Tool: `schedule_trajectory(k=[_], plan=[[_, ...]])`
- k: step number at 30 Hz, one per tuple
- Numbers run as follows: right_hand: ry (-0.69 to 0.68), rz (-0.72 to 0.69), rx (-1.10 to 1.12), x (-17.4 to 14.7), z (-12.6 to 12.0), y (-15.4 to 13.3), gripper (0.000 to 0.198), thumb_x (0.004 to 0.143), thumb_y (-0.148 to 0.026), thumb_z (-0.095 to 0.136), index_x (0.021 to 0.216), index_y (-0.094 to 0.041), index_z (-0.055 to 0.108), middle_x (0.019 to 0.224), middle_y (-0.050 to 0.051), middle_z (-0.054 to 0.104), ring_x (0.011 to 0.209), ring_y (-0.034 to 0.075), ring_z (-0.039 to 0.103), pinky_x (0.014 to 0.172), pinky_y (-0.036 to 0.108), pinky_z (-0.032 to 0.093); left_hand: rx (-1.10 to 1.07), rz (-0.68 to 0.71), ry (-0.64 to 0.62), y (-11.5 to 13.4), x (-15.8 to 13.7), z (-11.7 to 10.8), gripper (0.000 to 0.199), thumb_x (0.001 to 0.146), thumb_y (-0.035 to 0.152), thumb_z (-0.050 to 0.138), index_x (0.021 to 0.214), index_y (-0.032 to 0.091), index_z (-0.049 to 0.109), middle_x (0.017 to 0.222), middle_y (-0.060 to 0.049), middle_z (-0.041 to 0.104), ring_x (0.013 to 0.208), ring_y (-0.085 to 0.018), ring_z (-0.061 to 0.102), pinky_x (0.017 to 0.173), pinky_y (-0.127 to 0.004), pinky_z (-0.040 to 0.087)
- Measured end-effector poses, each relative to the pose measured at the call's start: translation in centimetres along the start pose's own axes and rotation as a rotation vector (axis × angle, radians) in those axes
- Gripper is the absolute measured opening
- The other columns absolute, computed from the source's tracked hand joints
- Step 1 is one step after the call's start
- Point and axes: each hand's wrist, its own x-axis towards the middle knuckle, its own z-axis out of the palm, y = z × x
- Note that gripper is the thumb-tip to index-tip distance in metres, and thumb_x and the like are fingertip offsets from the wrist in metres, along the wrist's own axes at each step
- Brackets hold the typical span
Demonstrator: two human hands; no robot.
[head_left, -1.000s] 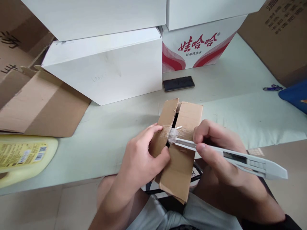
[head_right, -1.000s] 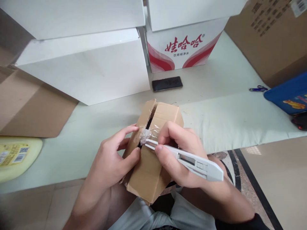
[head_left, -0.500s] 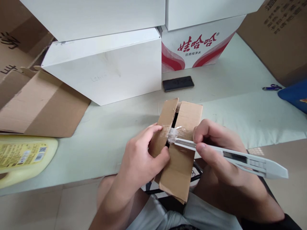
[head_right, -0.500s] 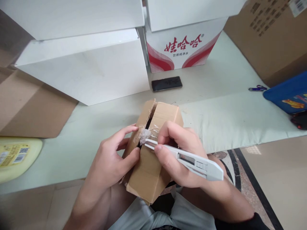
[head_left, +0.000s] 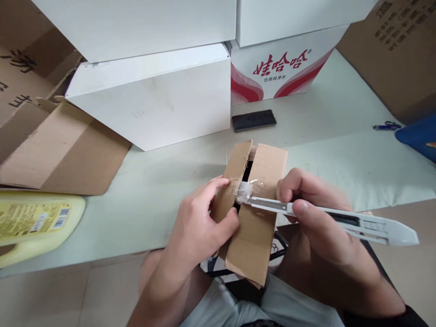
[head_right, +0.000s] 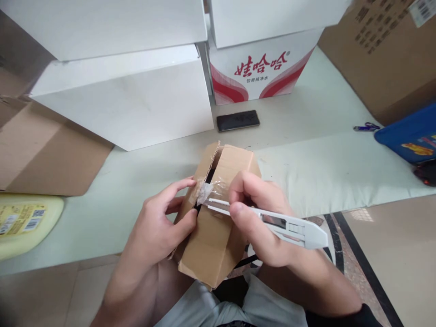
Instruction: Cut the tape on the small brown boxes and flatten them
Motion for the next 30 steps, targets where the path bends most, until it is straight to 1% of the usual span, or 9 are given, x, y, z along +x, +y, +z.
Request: schedule_trajectory(k=[4,7,13,17,19,21,25,27,30], plan=[[0.087,0.072,0.158,-0.2,0.4,0.1,0.036,0.096,-0.055,0.053,0.079,-0.023,0.050,0.059,-0.003,0.049,0.050,0.013,0.044,0.045,0.027,0.034,-0.013,-0.028,-0.007,0.0,0.0,0.0,0.049,0.079,0.029,0.063,0.127,0.021,0.067,0.112,-0.008,0.079,0.083,-0.023,0.077,0.063,-0.029,0.061],[0.231,-0.018,0.270,-0.1,0.9,0.1,0.033,0.096,-0.056,0.057,0.086,-0.024,0.055,0.063,-0.001,0.058,0.051,0.015,0.053,0.045,0.028,0.040,-0.013,-0.051,0.009,-0.2,0.0,-0.2,0.048,0.079,0.029,0.064,0.126,0.021,0.068,0.097,-0.005,0.081,0.079,-0.022,0.077,0.064,-0.029,0.061],[0.484,-0.187,0.264,0.7,1.3,0.4,0.027,0.094,-0.054,0.066,0.092,-0.028,0.056,0.066,-0.002,0.056,0.055,0.016,0.060,0.046,0.030,0.044,-0.149,-0.091,0.018,-0.6,0.2,-0.9,0.050,0.077,0.026,0.066,0.126,0.021,0.068,0.113,-0.006,0.080,0.091,-0.023,0.079,0.071,-0.026,0.063],[0.690,-0.208,0.165,1.7,1.3,1.2,0.036,0.086,-0.055,0.076,0.098,-0.032,0.052,0.076,-0.003,0.058,0.070,0.019,0.067,0.064,0.036,0.055,-0.255,-0.148,-0.009,-1.1,0.9,-1.9,0.050,0.072,0.025,0.066,0.122,0.020,0.068,0.122,-0.009,0.077,0.088,-0.024,0.079,0.069,-0.027,0.063],[0.712,-0.215,0.153,2.4,1.1,2.0,0.041,0.083,-0.055,0.079,0.099,-0.033,0.049,0.078,-0.004,0.059,0.076,0.019,0.069,0.074,0.037,0.056,-0.270,-0.188,-0.037,-1.7,1.5,-2.6,0.053,0.069,0.025,0.067,0.122,0.020,0.066,0.129,-0.010,0.073,0.086,-0.024,0.078,0.066,-0.028,0.062],[0.712,-0.235,0.151,3.2,0.8,3.3,0.041,0.085,-0.057,0.076,0.101,-0.032,0.048,0.078,-0.004,0.061,0.077,0.019,0.070,0.076,0.037,0.055,-0.285,-0.194,-0.046,-2.5,1.9,-3.5,0.055,0.067,0.025,0.068,0.122,0.020,0.065,0.132,-0.010,0.072,0.091,-0.025,0.077,0.069,-0.029,0.062],[0.712,-0.234,0.128,4.5,0.5,6.9,0.038,0.094,-0.063,0.061,0.104,-0.029,0.046,0.080,-0.002,0.069,0.078,0.020,0.073,0.077,0.037,0.056,-0.439,-0.164,-0.079,-4.7,2.7,-5.0,0.047,0.068,0.025,0.069,0.115,0.019,0.067,0.121,-0.009,0.075,0.107,-0.029,0.073,0.083,-0.032,0.061],[0.754,-0.208,0.102,4.9,0.5,8.8,0.036,0.098,-0.064,0.052,0.102,-0.029,0.043,0.080,-0.001,0.072,0.077,0.019,0.074,0.078,0.038,0.056,-0.531,-0.195,-0.045,-5.7,3.2,-5.1,0.056,0.067,0.024,0.069,0.122,0.020,0.065,0.117,-0.008,0.075,0.101,-0.028,0.074,0.077,-0.031,0.061],[0.774,-0.170,0.035,5.2,0.4,10.8,0.034,0.100,-0.061,0.050,0.102,-0.028,0.042,0.091,0.003,0.076,0.088,0.021,0.076,0.084,0.040,0.057,-0.633,-0.242,0.083,-6.9,4.0,-4.8,0.076,0.062,0.020,0.066,0.137,0.022,0.057,0.106,-0.004,0.076,0.082,-0.022,0.073,0.063,-0.026,0.055]])
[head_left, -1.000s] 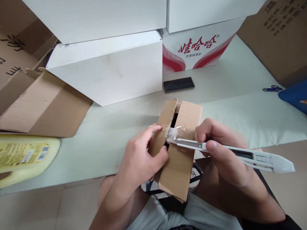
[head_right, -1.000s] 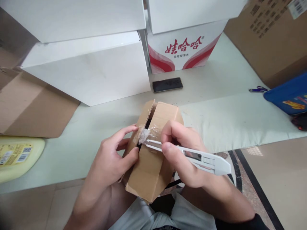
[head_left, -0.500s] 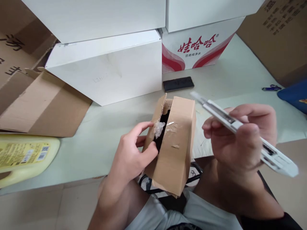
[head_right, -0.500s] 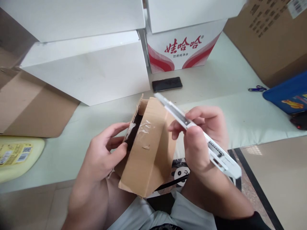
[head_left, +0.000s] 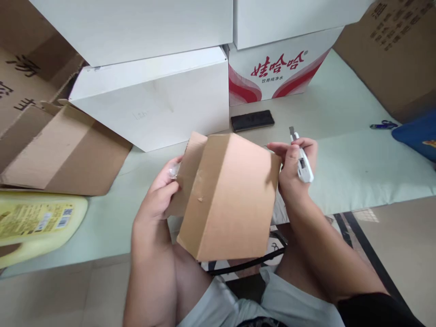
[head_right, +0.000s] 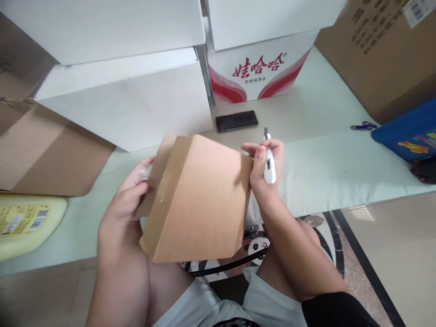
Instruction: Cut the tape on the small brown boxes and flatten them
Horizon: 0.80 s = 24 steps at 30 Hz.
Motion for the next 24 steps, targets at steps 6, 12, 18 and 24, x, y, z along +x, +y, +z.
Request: schedule_trajectory(k=[6,12,18,24], plan=[[-0.104,0.106,0.017,0.2,-0.2,2.1,0.033,0.095,-0.051,0.064,0.107,-0.030,0.042,0.124,0.006,0.070,0.125,0.023,0.068,0.105,0.048,0.052,-0.104,-0.034,0.174,-1.2,1.6,0.1,0.090,0.057,0.014,0.061,0.144,0.030,0.049,0.089,0.003,0.073,0.057,-0.012,0.059,0.049,-0.021,0.043],[-0.114,0.336,0.137,0.3,0.5,3.6,0.040,0.087,-0.046,0.070,0.104,-0.031,0.037,0.123,0.004,0.066,0.110,0.020,0.070,0.085,0.036,0.057,-0.100,-0.065,0.174,-1.9,2.3,-0.5,0.094,0.049,0.015,0.059,0.142,0.031,0.048,0.088,0.002,0.071,0.059,-0.015,0.062,0.048,-0.021,0.045],[-0.119,0.423,0.134,0.2,0.6,3.5,0.036,0.086,-0.042,0.069,0.101,-0.029,0.039,0.080,-0.006,0.056,0.068,0.013,0.053,0.061,0.025,0.042,-0.020,-0.076,0.133,-1.6,1.8,-0.1,0.109,0.050,0.015,0.059,0.154,0.037,0.033,0.090,0.003,0.070,0.051,-0.012,0.056,0.045,-0.021,0.043],[0.011,0.306,0.040,0.5,0.2,3.2,0.032,0.086,-0.040,0.069,0.097,-0.028,0.042,0.074,-0.006,0.048,0.064,0.014,0.047,0.063,0.028,0.041,0.326,0.057,0.064,-2.3,1.8,-0.2,0.064,0.062,0.027,0.069,0.125,0.024,0.058,0.124,-0.009,0.067,0.088,-0.022,0.070,0.071,-0.032,0.058]])
